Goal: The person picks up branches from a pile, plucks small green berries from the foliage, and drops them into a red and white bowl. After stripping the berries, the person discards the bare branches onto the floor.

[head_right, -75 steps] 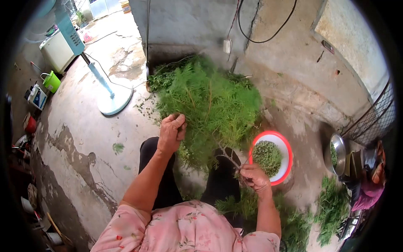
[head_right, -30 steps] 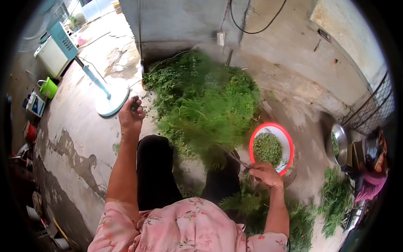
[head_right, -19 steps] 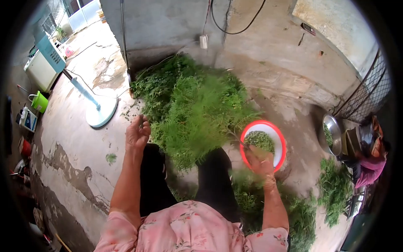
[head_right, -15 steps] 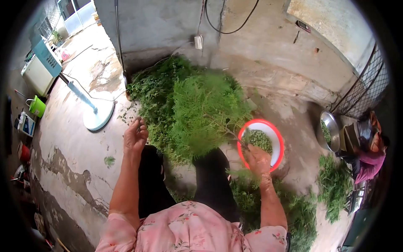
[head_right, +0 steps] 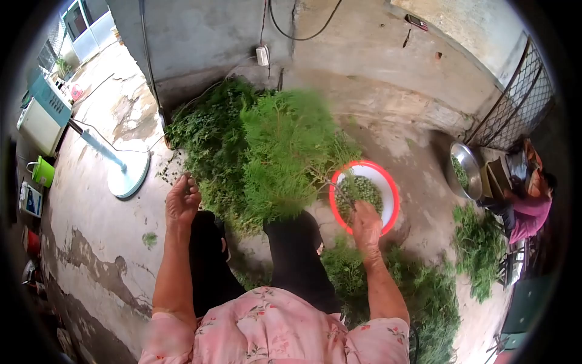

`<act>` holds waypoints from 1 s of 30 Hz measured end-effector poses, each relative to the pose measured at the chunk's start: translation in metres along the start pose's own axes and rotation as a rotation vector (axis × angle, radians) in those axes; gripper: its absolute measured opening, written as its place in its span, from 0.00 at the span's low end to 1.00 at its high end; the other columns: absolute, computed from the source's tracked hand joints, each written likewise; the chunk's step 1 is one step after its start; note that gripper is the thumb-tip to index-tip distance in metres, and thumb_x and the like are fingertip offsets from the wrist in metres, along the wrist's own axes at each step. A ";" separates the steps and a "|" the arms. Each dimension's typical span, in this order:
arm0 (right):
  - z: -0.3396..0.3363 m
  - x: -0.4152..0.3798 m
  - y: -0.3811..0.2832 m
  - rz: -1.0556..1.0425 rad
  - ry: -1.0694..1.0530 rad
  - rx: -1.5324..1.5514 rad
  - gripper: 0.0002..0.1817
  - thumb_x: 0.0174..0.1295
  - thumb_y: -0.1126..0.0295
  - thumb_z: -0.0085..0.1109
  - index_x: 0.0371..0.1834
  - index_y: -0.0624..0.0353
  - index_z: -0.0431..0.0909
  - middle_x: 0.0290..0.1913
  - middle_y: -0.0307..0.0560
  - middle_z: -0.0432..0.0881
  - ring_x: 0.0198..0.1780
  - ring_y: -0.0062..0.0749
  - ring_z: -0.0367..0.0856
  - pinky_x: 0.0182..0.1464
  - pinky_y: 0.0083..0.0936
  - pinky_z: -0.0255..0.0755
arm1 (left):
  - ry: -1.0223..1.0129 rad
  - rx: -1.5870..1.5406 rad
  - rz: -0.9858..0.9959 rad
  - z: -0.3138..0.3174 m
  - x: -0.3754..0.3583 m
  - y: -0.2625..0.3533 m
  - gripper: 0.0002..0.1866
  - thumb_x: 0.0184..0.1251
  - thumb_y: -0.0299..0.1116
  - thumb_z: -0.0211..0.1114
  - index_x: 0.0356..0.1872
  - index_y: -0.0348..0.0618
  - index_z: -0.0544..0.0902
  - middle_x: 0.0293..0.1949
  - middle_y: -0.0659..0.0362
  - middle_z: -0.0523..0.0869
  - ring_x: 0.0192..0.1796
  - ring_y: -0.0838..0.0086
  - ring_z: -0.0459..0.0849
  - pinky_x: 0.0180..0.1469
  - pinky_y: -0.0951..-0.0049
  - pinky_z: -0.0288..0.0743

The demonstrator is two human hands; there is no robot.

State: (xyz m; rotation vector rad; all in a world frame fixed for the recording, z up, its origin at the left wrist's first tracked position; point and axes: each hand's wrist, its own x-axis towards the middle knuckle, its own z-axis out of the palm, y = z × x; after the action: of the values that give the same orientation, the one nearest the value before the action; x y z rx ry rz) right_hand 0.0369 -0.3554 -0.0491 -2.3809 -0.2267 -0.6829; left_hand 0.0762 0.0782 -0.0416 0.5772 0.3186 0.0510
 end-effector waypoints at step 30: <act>-0.085 -0.071 0.101 1.104 0.507 0.471 0.03 0.54 0.75 0.57 0.30 0.63 0.78 0.22 0.43 0.78 0.16 0.23 0.71 0.15 0.16 0.59 | -0.043 -0.006 -0.069 0.001 0.017 -0.017 0.08 0.65 0.30 0.56 0.42 0.38 0.76 0.31 0.61 0.76 0.28 0.79 0.73 0.23 0.87 0.68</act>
State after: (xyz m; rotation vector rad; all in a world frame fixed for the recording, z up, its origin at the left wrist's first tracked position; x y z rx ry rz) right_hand -0.0261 -0.4864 -0.0849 -1.4637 0.9610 -0.5466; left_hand 0.0919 0.0652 -0.0547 0.5605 0.2963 -0.0266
